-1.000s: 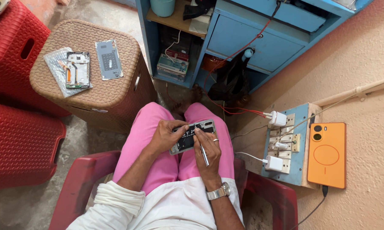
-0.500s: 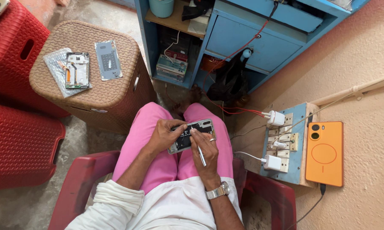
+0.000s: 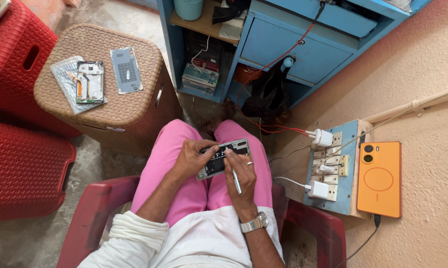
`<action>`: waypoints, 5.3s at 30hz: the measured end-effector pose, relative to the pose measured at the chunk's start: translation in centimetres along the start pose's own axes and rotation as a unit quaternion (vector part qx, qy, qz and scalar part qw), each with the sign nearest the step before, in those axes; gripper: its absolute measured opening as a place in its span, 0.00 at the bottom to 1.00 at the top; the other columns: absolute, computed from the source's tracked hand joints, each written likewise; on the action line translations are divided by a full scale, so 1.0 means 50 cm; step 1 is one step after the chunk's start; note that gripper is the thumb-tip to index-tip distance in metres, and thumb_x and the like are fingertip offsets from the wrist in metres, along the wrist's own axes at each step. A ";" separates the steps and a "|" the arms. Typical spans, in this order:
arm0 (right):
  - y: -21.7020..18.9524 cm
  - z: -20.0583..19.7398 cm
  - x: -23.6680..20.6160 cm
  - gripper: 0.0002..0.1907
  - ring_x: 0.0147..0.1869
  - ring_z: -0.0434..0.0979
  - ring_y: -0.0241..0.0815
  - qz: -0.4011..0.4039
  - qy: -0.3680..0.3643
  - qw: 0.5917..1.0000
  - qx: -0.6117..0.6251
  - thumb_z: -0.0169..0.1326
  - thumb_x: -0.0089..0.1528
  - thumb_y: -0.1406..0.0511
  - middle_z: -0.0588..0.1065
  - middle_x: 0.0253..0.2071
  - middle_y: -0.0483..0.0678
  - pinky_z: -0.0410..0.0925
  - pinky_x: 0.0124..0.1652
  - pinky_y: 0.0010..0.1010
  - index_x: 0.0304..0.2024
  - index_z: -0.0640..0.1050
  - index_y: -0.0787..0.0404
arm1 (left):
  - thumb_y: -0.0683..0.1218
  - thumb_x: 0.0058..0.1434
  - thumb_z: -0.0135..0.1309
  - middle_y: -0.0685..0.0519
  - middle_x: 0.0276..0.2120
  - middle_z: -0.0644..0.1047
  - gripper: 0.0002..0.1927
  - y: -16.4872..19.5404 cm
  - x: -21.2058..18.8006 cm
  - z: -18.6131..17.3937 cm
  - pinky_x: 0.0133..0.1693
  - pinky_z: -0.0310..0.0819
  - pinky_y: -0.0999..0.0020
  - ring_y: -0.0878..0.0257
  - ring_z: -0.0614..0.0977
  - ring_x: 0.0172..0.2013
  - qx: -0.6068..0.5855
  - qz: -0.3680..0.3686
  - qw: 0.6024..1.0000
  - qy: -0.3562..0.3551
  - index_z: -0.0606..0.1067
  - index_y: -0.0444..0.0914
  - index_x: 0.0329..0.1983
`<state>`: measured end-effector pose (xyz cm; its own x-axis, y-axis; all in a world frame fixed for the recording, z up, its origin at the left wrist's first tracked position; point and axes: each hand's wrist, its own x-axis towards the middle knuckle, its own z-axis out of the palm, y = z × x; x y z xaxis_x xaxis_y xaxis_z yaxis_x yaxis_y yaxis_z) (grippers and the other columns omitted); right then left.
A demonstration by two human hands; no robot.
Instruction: The person uses a metal spudger to pry and adjust internal components of a disassembled smartphone held on their lap. The person repeatedly works on the same device, manipulating parts near the battery and camera area.
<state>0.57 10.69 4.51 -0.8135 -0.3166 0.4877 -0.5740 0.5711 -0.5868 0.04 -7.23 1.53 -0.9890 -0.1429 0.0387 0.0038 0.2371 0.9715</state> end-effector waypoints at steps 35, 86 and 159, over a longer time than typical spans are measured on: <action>0.001 -0.004 0.002 0.13 0.52 0.81 0.48 -0.014 0.006 1.000 -0.010 0.59 0.64 0.72 0.82 0.49 0.51 0.74 0.52 0.37 0.52 0.81 0.64 | 0.45 0.63 0.59 0.46 0.31 0.86 0.12 -0.008 0.003 0.000 0.33 0.79 0.70 0.66 0.85 0.30 -0.027 0.004 1.000 -0.007 0.83 0.33 0.44; 0.011 0.000 0.003 0.13 0.40 0.82 0.41 0.108 0.093 0.989 0.039 0.52 0.69 0.65 0.82 0.40 0.52 0.76 0.36 0.31 0.50 0.81 0.66 | 0.42 0.62 0.60 0.44 0.31 0.84 0.09 0.036 -0.016 -0.005 0.32 0.80 0.70 0.61 0.87 0.29 0.046 0.117 0.992 0.017 0.83 0.33 0.43; -0.025 0.006 0.013 0.10 0.52 0.82 0.50 -0.048 0.003 0.999 0.021 0.57 0.66 0.71 0.82 0.48 0.53 0.74 0.52 0.38 0.49 0.81 0.67 | 0.52 0.75 0.32 0.43 0.34 0.85 0.29 0.011 -0.008 -0.020 0.41 0.79 0.65 0.58 0.87 0.35 -0.062 0.054 0.997 0.007 0.81 0.29 0.44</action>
<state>0.75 9.53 5.35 -0.7541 -0.3646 0.5463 -0.6529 0.5059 -0.5637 0.57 -8.00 2.29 -0.9796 -0.1364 0.1473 0.1295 0.1312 0.9829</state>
